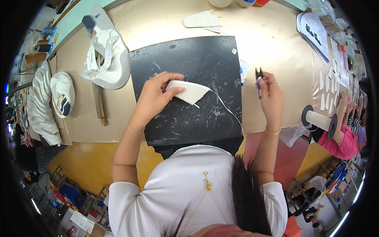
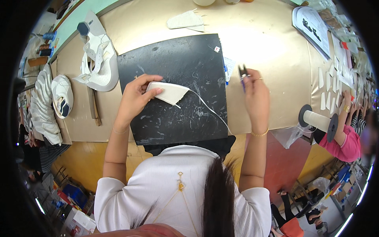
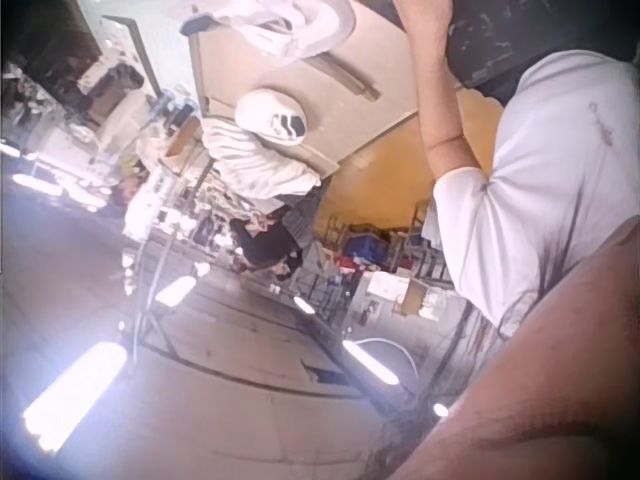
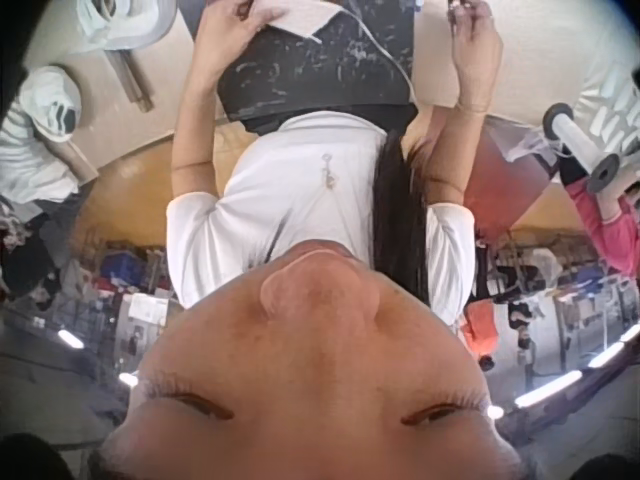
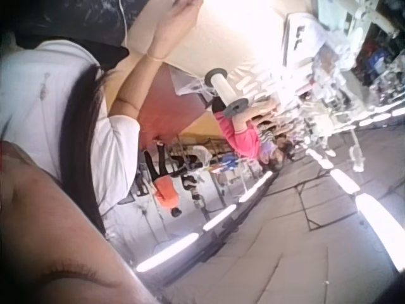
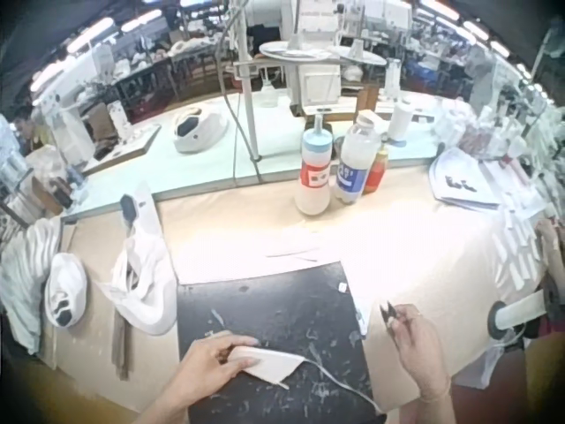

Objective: The person uses a utility knife to trim the edges of small white material pieces on a black cutting mat. They repeatedly pick up pieces, cut along the edges, and place them aside. The person also handles a spool of white thread, pulling and cutting lengths of it.

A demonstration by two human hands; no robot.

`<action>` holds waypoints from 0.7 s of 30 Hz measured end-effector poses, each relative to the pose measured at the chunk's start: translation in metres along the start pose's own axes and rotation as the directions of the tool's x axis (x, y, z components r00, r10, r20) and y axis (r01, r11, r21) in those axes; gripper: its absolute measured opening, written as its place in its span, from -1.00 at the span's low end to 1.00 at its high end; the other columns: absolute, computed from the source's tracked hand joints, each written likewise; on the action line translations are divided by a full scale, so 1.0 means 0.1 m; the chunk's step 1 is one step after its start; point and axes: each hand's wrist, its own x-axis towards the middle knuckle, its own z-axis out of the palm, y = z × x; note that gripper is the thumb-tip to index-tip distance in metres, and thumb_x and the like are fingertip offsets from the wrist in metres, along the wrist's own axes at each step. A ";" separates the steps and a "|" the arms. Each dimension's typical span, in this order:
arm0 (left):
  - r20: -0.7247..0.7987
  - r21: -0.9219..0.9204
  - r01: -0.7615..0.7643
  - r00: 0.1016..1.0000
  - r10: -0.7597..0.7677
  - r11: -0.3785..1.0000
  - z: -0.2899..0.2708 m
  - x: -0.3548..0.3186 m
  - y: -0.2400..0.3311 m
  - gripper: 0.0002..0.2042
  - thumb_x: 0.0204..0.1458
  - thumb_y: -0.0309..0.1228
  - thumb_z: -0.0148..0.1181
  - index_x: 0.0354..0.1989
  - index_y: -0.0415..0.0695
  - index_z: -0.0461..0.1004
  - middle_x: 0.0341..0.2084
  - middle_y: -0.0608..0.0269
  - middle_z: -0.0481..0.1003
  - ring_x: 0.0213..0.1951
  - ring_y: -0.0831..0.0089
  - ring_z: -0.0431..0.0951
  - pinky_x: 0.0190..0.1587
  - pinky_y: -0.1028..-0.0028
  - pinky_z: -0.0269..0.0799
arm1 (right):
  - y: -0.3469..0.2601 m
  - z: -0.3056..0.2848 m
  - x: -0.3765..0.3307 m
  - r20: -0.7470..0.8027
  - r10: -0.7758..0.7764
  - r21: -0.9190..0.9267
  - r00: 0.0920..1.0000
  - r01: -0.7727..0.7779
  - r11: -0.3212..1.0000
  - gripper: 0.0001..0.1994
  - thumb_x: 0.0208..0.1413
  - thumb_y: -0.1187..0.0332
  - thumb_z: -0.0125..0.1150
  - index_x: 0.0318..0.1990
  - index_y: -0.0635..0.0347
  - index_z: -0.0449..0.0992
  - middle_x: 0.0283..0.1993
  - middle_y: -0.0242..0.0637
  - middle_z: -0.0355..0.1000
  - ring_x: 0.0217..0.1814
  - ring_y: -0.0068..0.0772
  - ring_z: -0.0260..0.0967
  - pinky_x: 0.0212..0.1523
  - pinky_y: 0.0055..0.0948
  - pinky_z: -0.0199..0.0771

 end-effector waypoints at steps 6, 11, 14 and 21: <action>-0.028 0.004 0.037 0.999 -0.037 0.999 0.05 -0.13 0.19 -0.77 0.10 -0.48 0.39 -0.06 -0.20 0.66 -0.37 0.31 0.52 -0.43 0.58 0.42 -0.35 0.55 0.35 | -0.49 -0.02 -0.37 0.273 -0.316 -0.238 0.909 0.382 0.893 -0.65 0.24 0.25 0.28 0.14 0.12 0.61 -0.35 -0.21 0.42 -0.39 -0.22 0.43 -0.29 -0.32 0.45; -0.010 0.023 -0.009 1.000 0.010 1.000 0.06 -0.19 0.29 -0.77 0.09 -0.51 0.40 -0.08 -0.26 0.65 -0.33 0.33 0.48 -0.41 0.63 0.38 -0.37 0.58 0.32 | -0.73 -0.02 -0.44 0.395 -0.312 -0.380 0.864 0.463 0.801 -0.65 0.17 0.18 0.33 0.04 0.15 0.65 -0.27 -0.18 0.49 -0.32 -0.11 0.56 -0.30 -0.23 0.53; -0.006 0.036 -0.044 0.999 0.045 0.998 0.08 -0.23 0.33 -0.78 0.08 -0.52 0.41 -0.09 -0.24 0.66 -0.34 0.34 0.48 -0.41 0.64 0.35 -0.38 0.59 0.26 | -0.74 0.05 -0.45 0.419 -0.323 -0.406 0.848 0.494 0.769 -0.70 0.16 0.19 0.35 -0.05 0.15 0.67 -0.28 -0.20 0.50 -0.35 -0.12 0.57 -0.35 -0.24 0.53; -0.001 0.075 -0.044 0.999 0.045 0.996 0.10 -0.29 0.36 -0.79 0.08 -0.51 0.41 -0.10 -0.22 0.67 -0.36 0.32 0.51 -0.42 0.60 0.37 -0.36 0.57 0.27 | -0.72 0.16 -0.44 0.419 -0.288 -0.447 0.861 0.472 0.760 -0.78 0.16 0.17 0.33 -0.18 0.08 0.71 -0.34 -0.27 0.51 -0.40 -0.14 0.55 -0.39 -0.22 0.51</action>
